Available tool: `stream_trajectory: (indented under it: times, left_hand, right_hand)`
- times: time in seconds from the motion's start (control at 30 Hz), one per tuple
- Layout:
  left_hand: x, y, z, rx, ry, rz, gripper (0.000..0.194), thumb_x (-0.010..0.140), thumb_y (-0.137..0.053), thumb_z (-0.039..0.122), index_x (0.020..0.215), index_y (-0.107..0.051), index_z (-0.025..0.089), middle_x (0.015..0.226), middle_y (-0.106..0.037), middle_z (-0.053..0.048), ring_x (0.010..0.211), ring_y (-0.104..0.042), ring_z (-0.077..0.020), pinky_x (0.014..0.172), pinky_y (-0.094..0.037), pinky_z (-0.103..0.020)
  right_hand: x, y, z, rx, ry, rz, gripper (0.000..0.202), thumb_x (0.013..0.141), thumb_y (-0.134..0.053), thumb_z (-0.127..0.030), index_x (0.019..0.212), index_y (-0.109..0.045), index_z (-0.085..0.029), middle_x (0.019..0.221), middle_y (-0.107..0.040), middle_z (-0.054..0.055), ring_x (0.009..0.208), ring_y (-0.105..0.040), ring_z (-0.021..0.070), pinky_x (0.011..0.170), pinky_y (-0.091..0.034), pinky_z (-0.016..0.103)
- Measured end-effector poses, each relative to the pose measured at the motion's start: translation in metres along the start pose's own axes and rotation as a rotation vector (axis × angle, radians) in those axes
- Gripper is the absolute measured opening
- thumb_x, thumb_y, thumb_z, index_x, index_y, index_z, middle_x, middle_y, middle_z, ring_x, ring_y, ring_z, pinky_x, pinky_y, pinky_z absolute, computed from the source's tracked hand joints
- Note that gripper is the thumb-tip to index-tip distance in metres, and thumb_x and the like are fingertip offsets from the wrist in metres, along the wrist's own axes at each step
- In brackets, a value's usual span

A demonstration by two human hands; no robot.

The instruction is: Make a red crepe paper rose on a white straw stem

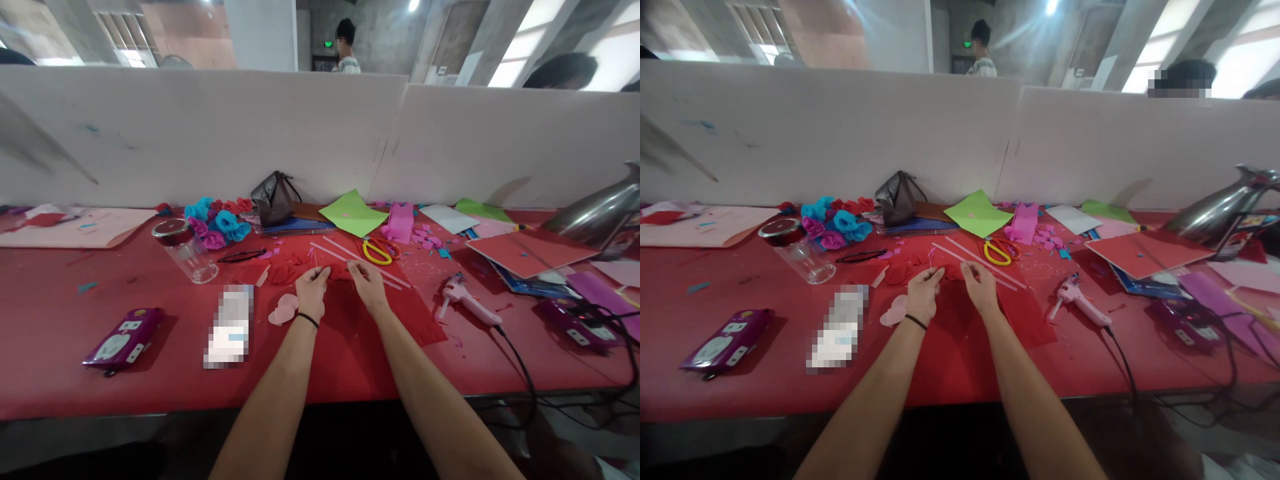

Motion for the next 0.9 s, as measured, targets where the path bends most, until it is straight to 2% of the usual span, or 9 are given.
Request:
stream_trajectory:
  times: [0.07,0.17,0.33,0.5,0.57,0.6,0.67,0.77,0.9]
  left_hand:
    - [-0.001,-0.003,0.001,0.013,-0.013,-0.030,0.028,0.055,-0.078,0.031,0.065,-0.060,0.011,0.046,-0.041,0.009,0.040,-0.026,-0.0012,0.042,-0.015,-0.020]
    - [-0.003,-0.006,0.001,0.043,-0.016,-0.057,0.023,0.059,-0.075,0.028,0.067,-0.062,0.011,0.045,-0.040,0.009,0.039,-0.025,-0.0015,0.042,-0.016,-0.019]
    - [-0.003,-0.001,0.001,0.068,-0.028,-0.010,0.021,0.064,-0.069,0.023,0.080,-0.064,0.011,0.045,-0.045,0.009,0.036,-0.028,-0.0023,0.040,-0.018,-0.019]
    - [0.000,0.003,-0.001,-0.017,-0.014,0.023,0.020,0.058,-0.073,0.024,0.069,-0.060,0.013,0.053,-0.053,0.007,0.035,-0.030,-0.0008,0.039,-0.019,-0.019]
    - [0.000,0.001,-0.003,-0.056,0.028,0.001,0.024,0.053,-0.077,0.023,0.067,-0.062,0.013,0.054,-0.055,0.006,0.035,-0.029,0.0000,0.039,-0.018,-0.019]
    - [-0.001,0.000,-0.004,-0.075,0.052,-0.017,0.025,0.050,-0.078,0.023,0.067,-0.062,0.012,0.053,-0.054,0.006,0.035,-0.029,0.0001,0.039,-0.017,-0.019]
    - [-0.002,-0.004,-0.004,-0.112,0.092,-0.053,0.028,0.046,-0.080,0.023,0.066,-0.063,0.013,0.049,-0.051,0.007,0.035,-0.029,-0.0001,0.038,-0.016,-0.019]
    - [-0.005,-0.007,-0.004,-0.150,0.126,-0.091,0.030,0.045,-0.082,0.023,0.067,-0.064,0.013,0.044,-0.046,0.008,0.034,-0.030,-0.0007,0.038,-0.017,-0.019]
    - [-0.007,-0.010,-0.005,-0.151,0.147,-0.122,0.030,0.047,-0.082,0.022,0.069,-0.063,0.013,0.045,-0.046,0.009,0.034,-0.031,-0.0004,0.038,-0.018,-0.018]
  right_hand:
    - [-0.003,-0.017,0.001,0.123,-0.041,-0.099,0.028,0.077,-0.056,-0.046,0.076,-0.066,-0.019,0.072,-0.066,0.003,0.069,-0.058,0.0174,0.070,-0.047,0.031]
    - [-0.005,-0.024,0.006,0.174,-0.087,-0.111,0.027,0.073,-0.059,-0.046,0.070,-0.062,-0.019,0.064,-0.062,0.000,0.062,-0.055,0.0150,0.063,-0.045,0.027]
    - [-0.002,-0.012,0.020,0.134,-0.136,-0.038,0.028,0.077,-0.053,-0.044,0.067,-0.062,-0.019,0.062,-0.063,0.001,0.059,-0.055,0.0164,0.062,-0.044,0.029]
    - [0.000,0.003,0.016,-0.030,-0.104,0.067,0.026,0.070,-0.061,-0.037,0.089,-0.068,-0.020,0.078,-0.068,0.005,0.076,-0.059,0.0218,0.077,-0.044,0.036]
    - [-0.002,0.006,0.008,-0.031,-0.088,0.114,0.029,0.073,-0.059,-0.039,0.093,-0.067,-0.020,0.085,-0.067,0.007,0.077,-0.058,0.0206,0.075,-0.044,0.035]
    - [-0.003,0.004,0.007,0.031,-0.108,0.101,0.030,0.075,-0.057,-0.042,0.093,-0.066,-0.020,0.085,-0.066,0.006,0.073,-0.058,0.0190,0.070,-0.045,0.033]
    - [-0.006,-0.010,0.009,0.244,-0.220,-0.015,0.032,0.073,-0.061,-0.047,0.089,-0.065,-0.020,0.077,-0.064,0.003,0.061,-0.054,0.0147,0.054,-0.040,0.027]
    - [-0.013,-0.030,0.012,0.484,-0.387,-0.172,0.033,0.058,-0.075,-0.045,0.075,-0.064,-0.020,0.058,-0.056,-0.004,0.046,-0.044,0.0090,0.041,-0.026,0.021]
    - [-0.012,-0.026,0.011,0.559,-0.413,-0.126,0.034,0.053,-0.077,-0.044,0.071,-0.060,-0.020,0.053,-0.054,-0.005,0.045,-0.045,0.0083,0.040,-0.023,0.021]
Point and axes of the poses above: each hand's wrist, its own x-axis towards the middle knuckle, its own y-axis out of the back of the hand, z = x × y, the point moved 9 cm from there along x, towards the middle knuckle
